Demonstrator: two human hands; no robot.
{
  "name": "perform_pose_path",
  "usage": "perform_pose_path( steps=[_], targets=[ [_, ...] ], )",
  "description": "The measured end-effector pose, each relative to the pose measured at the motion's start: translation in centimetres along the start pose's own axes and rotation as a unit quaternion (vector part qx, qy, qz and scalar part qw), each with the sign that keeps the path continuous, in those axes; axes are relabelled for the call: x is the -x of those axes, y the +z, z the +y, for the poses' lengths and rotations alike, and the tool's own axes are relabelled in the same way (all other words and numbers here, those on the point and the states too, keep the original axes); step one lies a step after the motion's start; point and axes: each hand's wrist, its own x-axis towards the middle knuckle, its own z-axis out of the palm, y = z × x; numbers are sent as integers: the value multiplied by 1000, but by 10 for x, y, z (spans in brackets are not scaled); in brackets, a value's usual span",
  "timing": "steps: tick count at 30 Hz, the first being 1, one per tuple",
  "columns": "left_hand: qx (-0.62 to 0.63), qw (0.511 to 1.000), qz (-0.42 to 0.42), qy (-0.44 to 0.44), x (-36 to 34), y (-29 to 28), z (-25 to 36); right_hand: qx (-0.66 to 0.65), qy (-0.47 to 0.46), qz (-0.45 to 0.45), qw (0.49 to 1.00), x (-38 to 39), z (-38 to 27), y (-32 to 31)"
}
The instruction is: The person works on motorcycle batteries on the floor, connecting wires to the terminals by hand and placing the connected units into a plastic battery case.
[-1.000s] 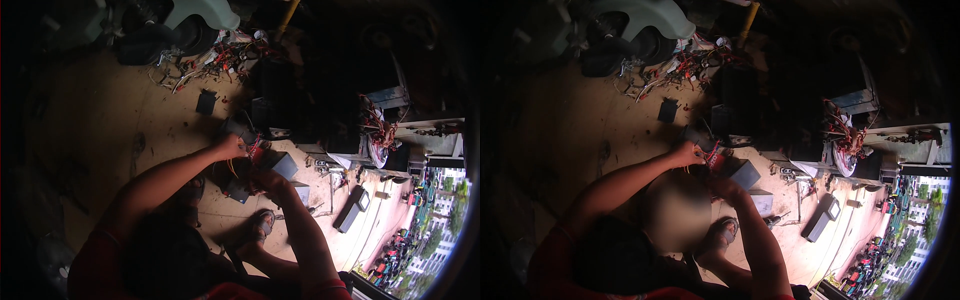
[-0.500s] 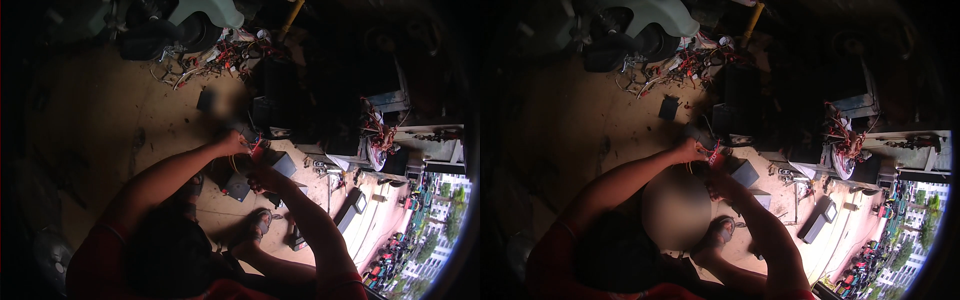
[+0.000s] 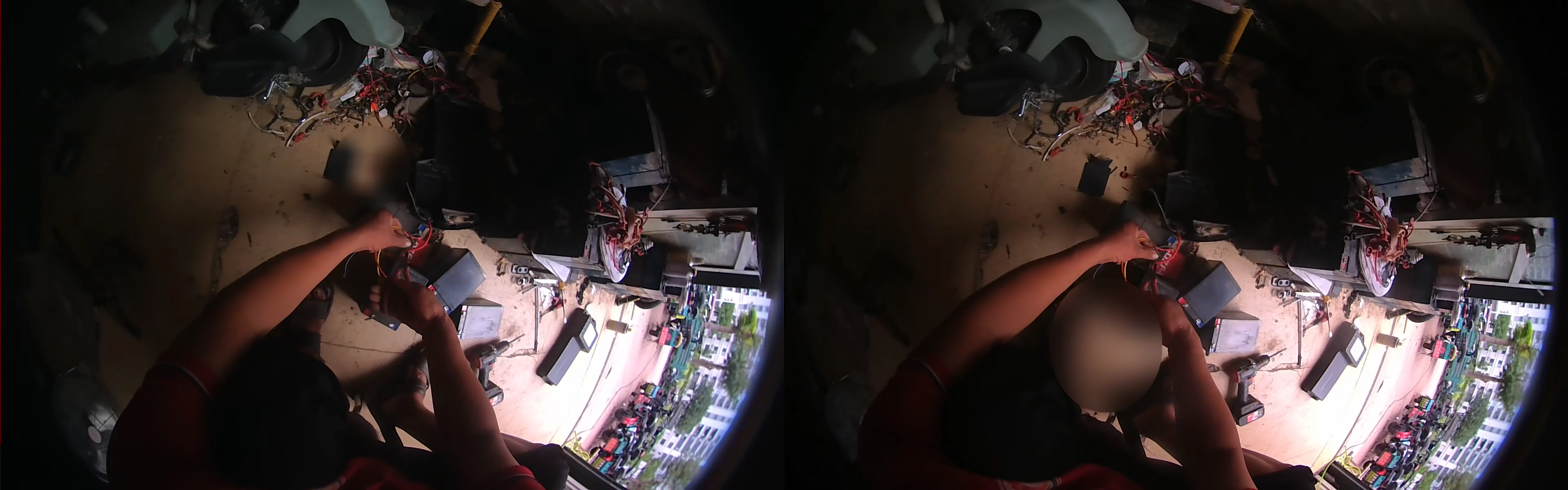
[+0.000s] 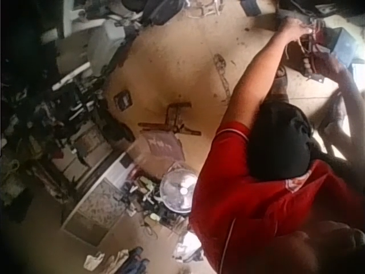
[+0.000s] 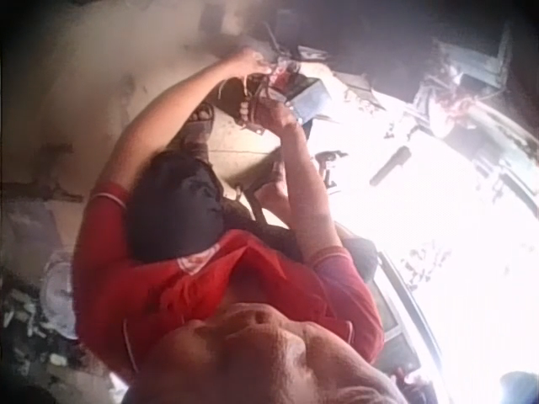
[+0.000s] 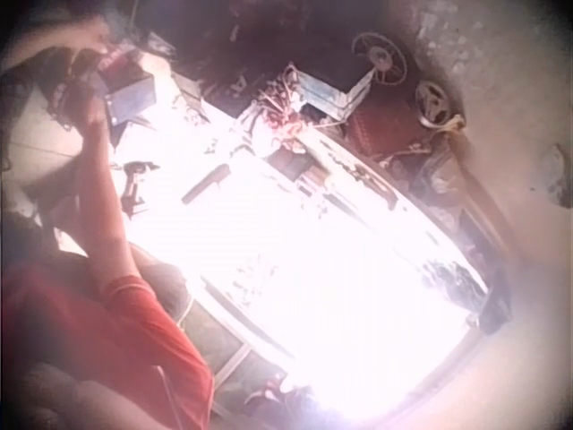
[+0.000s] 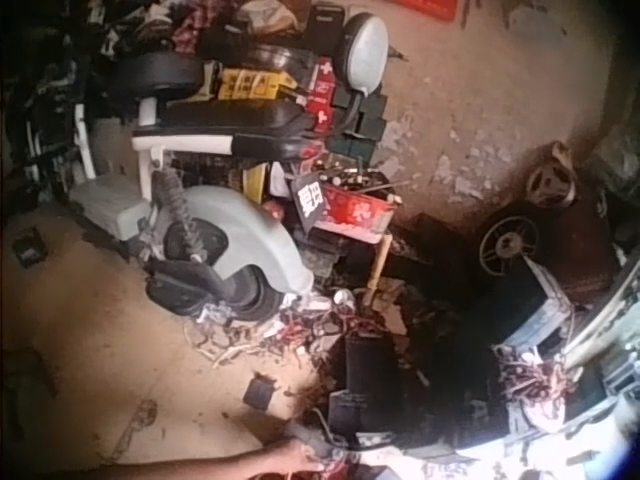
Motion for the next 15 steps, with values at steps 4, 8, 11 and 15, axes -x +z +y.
perform_pose_path(
  steps=[4, 8, 11, 15],
  targets=[
    [-31, 999, -11, -25, 10, -8, 13, 252, -53, -31, 966, -10, 5, -18],
    [-47, 999, -7, 4, 4, 2, 19, -81, -10, 34, 996, -35, 34, -47],
    [-62, 996, 39, 41, 2, 2, -7, -89, -1, 70, 994, -32, 18, -4],
    [-166, 985, 43, 10, 6, 19, 11, 62, 52, 196, 977, -22, 1, 18]
  ],
)
